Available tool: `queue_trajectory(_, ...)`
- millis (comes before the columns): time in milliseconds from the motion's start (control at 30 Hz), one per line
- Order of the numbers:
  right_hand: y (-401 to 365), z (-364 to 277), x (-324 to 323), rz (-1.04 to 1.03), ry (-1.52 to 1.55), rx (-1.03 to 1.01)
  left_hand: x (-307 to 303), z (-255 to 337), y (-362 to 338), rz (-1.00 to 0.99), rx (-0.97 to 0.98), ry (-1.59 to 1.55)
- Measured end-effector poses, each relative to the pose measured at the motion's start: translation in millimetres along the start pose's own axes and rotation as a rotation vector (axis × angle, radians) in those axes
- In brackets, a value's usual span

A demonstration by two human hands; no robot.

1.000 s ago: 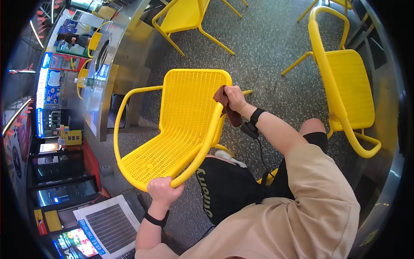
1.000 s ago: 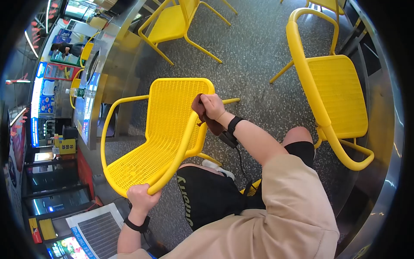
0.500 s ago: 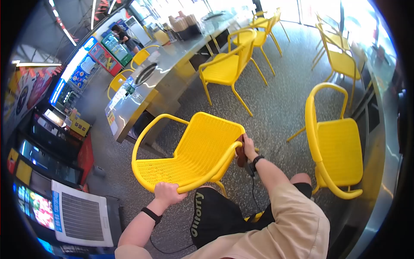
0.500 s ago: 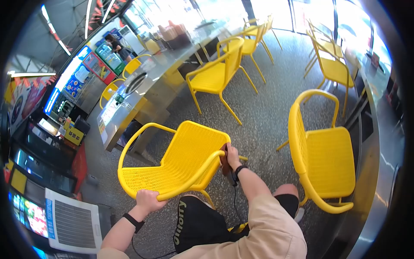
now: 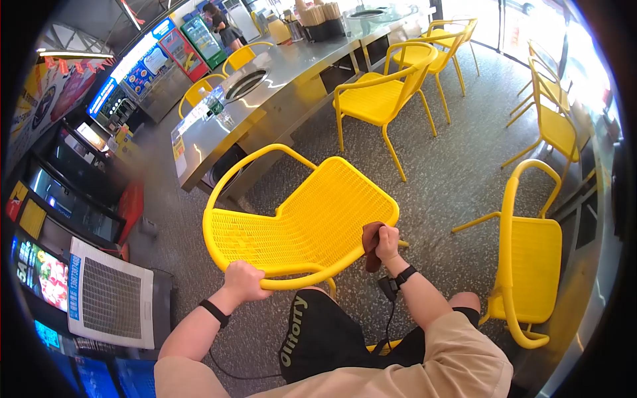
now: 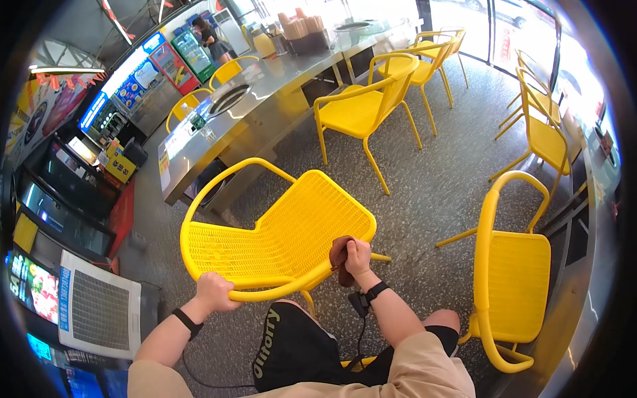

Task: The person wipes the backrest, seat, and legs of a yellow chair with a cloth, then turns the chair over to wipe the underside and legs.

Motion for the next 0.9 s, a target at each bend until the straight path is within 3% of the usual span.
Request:
queue_trajectory(67, 0, 6, -3, 0.019, -0.056, -0.074, -1, 0, 1, 0.011, 0.013, -0.005)
queue_trajectory(200, -27, 102, -20, 0.044, -0.266, -0.057, -2, -1, 5, 0.003, 0.025, -0.004)
queue_trajectory(267, -34, 105, -23, 0.003, -0.598, -0.168, 0, -2, 5, -0.003, 0.026, 0.013)
queue_trajectory(333, -52, 148, -28, 0.096, -0.545, -0.022, 1, -1, 5, 0.008, 0.015, 0.026)
queue_trajectory(433, -81, 212, -21, 0.544, 0.359, 0.308, 0, 0, 11, 0.077, 0.041, 0.015)
queue_trajectory(533, -88, 220, -12, 0.575, 0.413, 0.142, 2, -1, 16, 0.060, 0.042, 0.024)
queue_trajectory(667, -80, 221, -10, 0.534, 0.301, 0.199, 2, -2, 17, 0.070, 0.036, 0.015)
queue_trajectory(700, -85, 223, -15, 0.596, -0.212, 0.117, 1, -2, 18, 0.067, 0.042, 0.000)
queue_trajectory(800, -87, 267, -26, 0.703, 0.951, 0.548, 0, -6, 19, 0.080, 0.053, 0.006)
queue_trajectory(867, -98, 339, -42, 0.590, 0.823, 0.585, 3, -10, 17, 0.097, 0.057, 0.017)
queue_trajectory(900, -90, 302, -42, 0.415, 0.197, 0.547, 3, -11, 16, 0.108, 0.057, 0.016)
Point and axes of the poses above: each hand's wrist, its own y-axis towards the middle knuckle, its own x-axis out of the palm, z = x × y, the point moved 4 cm from there along y, towards the middle knuckle, and after that the axes turned 1 degree about y, right-handed, at the moved point
